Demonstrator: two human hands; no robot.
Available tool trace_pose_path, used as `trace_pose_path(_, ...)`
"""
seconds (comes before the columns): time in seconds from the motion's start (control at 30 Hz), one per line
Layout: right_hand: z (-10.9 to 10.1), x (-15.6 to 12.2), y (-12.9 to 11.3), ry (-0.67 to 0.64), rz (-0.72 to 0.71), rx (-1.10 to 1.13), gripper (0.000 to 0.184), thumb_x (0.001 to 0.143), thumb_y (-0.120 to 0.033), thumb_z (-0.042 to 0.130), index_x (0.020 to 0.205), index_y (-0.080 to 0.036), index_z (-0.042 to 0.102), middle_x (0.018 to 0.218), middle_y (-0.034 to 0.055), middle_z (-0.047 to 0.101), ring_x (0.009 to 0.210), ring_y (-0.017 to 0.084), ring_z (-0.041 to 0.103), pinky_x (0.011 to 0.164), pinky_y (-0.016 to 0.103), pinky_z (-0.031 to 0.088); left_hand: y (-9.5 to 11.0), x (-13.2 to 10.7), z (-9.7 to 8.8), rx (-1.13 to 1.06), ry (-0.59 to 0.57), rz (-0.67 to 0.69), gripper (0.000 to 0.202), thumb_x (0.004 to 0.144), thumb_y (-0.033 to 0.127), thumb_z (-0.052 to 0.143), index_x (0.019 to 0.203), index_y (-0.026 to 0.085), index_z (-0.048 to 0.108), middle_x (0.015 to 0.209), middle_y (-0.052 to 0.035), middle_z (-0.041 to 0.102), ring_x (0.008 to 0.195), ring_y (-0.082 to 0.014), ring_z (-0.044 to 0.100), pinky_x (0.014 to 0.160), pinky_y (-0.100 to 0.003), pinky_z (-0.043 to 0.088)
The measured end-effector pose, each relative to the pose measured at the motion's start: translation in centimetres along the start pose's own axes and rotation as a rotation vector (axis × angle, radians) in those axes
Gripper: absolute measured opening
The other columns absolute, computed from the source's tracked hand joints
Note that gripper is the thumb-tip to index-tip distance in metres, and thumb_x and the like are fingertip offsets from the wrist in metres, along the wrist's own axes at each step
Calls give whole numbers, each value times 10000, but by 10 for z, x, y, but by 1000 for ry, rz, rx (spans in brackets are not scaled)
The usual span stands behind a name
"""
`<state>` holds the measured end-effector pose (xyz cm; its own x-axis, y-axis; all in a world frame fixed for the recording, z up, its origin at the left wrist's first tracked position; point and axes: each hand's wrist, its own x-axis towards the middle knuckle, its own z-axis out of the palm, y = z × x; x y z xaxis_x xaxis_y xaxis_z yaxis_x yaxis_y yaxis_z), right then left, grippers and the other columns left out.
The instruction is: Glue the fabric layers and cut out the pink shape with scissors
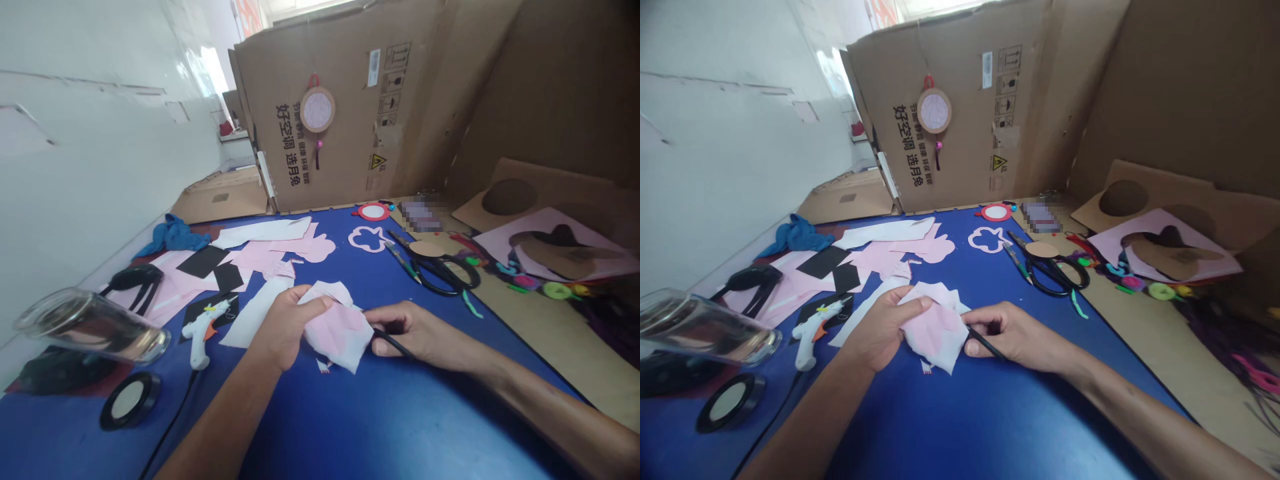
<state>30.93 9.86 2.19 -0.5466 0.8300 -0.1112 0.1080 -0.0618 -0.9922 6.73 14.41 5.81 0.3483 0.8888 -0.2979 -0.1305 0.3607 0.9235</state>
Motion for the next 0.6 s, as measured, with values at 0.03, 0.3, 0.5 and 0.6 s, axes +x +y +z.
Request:
trace_pose_path(0.03, 0, 0, 0, 5, -2, 5, 569, 856, -672, 834, 1241, -252, 854, 796, -19, 643, 683, 144, 446, 621, 261, 344, 0, -1, 1, -15, 3, -6, 297, 690, 340, 952, 872, 164, 796, 831, -58, 784, 721, -188, 699, 677, -288, 543)
trace_pose_path(0.3, 0, 0, 5, 4, -11, 66, 539, 870, -622, 849, 1276, -267, 844, 928, 14, 763, 788, 198, 590, 696, 281, 446, 2, -4, 8, -73, 43, -21, 378, 634, 355, 980, 871, 151, 767, 822, -72, 767, 703, -189, 680, 666, -292, 542)
trace_pose_path(0.5, 3, -1, 1, 13, -9, 72, 558, 860, -633, 852, 1252, -235, 849, 948, 27, 773, 820, 205, 611, 719, 283, 463, 2, -6, 11, -77, 43, -23, 403, 644, 381, 956, 901, 147, 753, 817, -80, 755, 695, -194, 672, 655, -292, 538)
trace_pose_path(0.6, 3, -1, 0, 18, -17, 55, 550, 868, -630, 847, 1247, -232, 848, 935, 18, 764, 802, 192, 603, 708, 275, 452, 3, -7, 12, -75, 49, -27, 390, 642, 375, 943, 891, 145, 750, 818, -86, 754, 697, -198, 678, 637, -286, 536)
